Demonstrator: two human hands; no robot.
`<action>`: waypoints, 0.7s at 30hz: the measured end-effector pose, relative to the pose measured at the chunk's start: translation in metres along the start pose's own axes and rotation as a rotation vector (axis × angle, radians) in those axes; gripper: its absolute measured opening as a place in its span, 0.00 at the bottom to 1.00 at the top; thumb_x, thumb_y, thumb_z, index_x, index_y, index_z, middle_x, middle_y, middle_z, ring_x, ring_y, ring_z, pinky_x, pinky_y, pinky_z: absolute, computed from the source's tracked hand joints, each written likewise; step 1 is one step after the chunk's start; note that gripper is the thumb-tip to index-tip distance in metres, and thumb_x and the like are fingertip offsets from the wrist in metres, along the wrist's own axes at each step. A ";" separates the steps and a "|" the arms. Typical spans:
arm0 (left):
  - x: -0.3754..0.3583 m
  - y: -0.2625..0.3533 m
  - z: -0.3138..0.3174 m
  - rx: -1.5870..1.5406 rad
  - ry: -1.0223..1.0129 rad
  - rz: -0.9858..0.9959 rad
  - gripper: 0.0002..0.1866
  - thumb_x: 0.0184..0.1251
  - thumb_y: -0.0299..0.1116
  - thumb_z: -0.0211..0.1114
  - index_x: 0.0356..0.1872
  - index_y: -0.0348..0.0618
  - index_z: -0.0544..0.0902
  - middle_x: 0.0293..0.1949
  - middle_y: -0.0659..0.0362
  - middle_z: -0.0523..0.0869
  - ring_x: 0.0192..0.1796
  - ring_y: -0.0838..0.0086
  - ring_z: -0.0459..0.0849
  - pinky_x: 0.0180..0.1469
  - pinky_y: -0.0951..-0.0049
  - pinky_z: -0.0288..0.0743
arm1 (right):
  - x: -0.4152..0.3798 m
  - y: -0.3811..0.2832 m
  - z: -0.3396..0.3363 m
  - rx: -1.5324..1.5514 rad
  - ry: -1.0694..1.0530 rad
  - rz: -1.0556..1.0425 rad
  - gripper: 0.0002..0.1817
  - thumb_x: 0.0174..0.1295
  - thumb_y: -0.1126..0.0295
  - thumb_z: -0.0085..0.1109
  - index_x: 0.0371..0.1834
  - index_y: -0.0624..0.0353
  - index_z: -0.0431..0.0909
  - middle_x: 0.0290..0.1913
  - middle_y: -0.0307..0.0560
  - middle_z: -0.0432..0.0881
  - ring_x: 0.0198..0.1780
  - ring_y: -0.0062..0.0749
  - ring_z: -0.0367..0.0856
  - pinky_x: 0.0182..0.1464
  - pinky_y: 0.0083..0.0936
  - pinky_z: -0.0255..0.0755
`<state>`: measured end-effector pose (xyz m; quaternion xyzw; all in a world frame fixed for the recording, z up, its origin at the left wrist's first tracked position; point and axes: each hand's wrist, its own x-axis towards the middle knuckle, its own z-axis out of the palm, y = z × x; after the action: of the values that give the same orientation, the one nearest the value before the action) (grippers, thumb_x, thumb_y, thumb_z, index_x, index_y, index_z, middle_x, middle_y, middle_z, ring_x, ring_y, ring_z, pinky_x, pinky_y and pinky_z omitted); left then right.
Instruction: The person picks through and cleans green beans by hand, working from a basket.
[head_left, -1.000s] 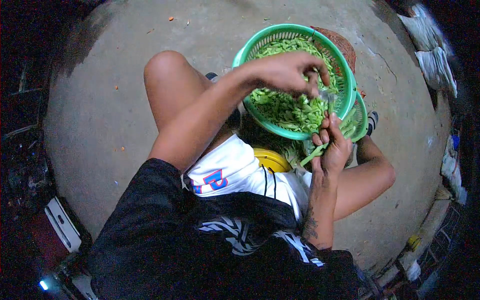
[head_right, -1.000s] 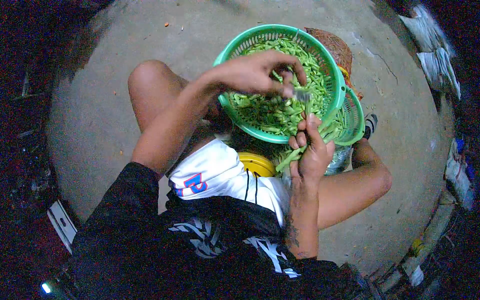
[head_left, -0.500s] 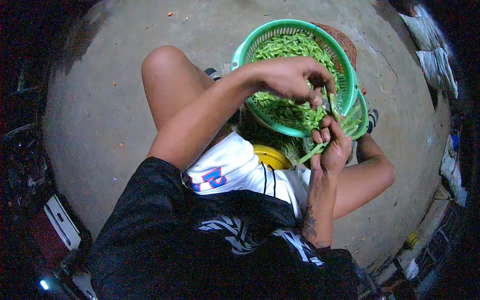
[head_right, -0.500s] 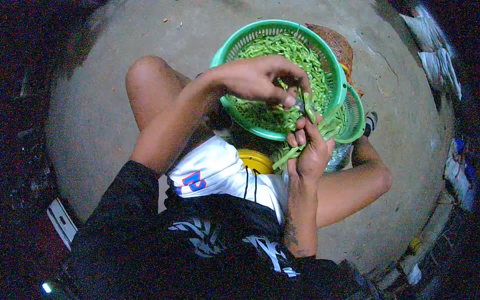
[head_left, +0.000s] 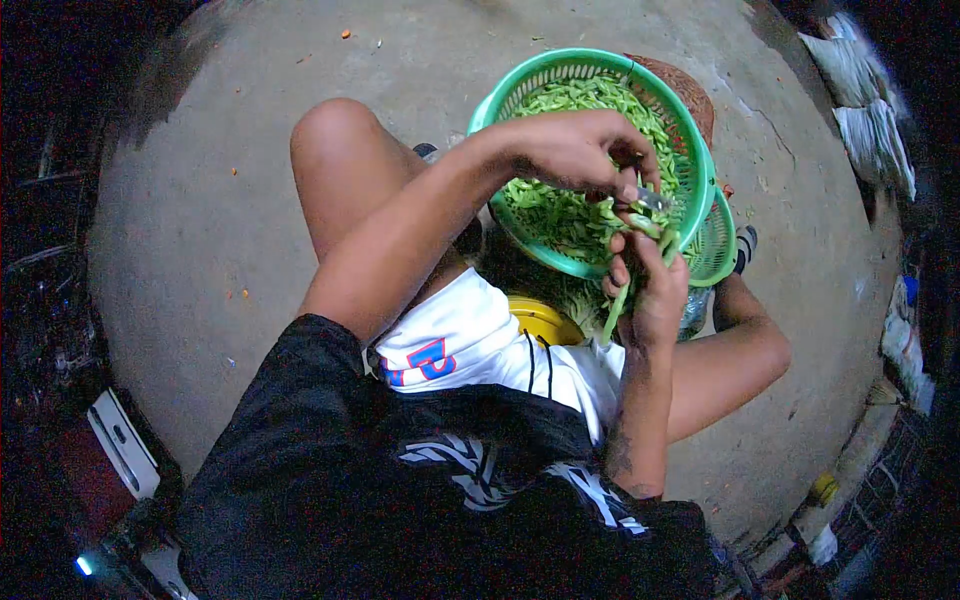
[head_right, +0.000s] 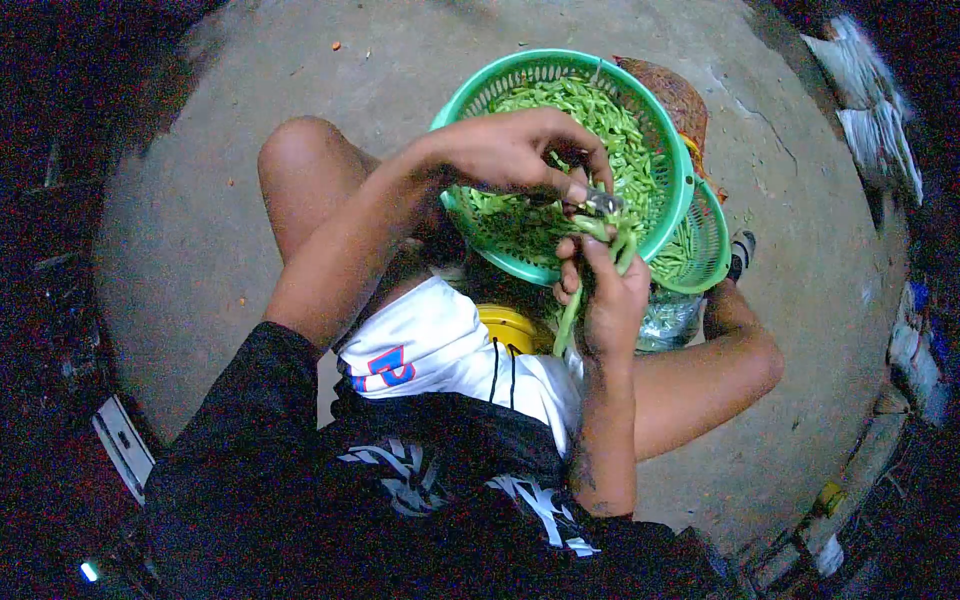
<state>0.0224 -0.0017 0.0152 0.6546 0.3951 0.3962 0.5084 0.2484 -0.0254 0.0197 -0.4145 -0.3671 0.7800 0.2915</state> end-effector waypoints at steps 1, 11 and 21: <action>-0.002 0.000 -0.002 -0.040 0.012 -0.006 0.17 0.64 0.29 0.69 0.53 0.37 0.86 0.34 0.60 0.86 0.32 0.80 0.79 0.33 0.74 0.73 | 0.000 -0.001 -0.001 0.056 -0.016 -0.016 0.13 0.76 0.65 0.55 0.54 0.63 0.78 0.36 0.43 0.83 0.22 0.18 0.71 0.21 0.17 0.67; -0.007 0.015 -0.011 -0.127 0.043 -0.189 0.17 0.68 0.32 0.71 0.56 0.42 0.84 0.36 0.64 0.80 0.35 0.81 0.78 0.37 0.77 0.74 | -0.010 0.001 -0.019 0.241 0.019 0.013 0.14 0.74 0.65 0.61 0.53 0.63 0.78 0.37 0.42 0.82 0.21 0.15 0.68 0.21 0.14 0.62; -0.009 0.010 -0.034 0.000 0.141 -0.233 0.19 0.65 0.30 0.72 0.56 0.42 0.84 0.38 0.61 0.85 0.39 0.79 0.80 0.40 0.73 0.75 | -0.010 0.003 -0.023 0.122 0.162 -0.094 0.11 0.70 0.69 0.66 0.49 0.63 0.80 0.35 0.45 0.84 0.21 0.14 0.67 0.21 0.15 0.63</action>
<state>-0.0107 0.0006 0.0292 0.5749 0.5029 0.3794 0.5221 0.2722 -0.0268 0.0126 -0.4399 -0.3134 0.7505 0.3808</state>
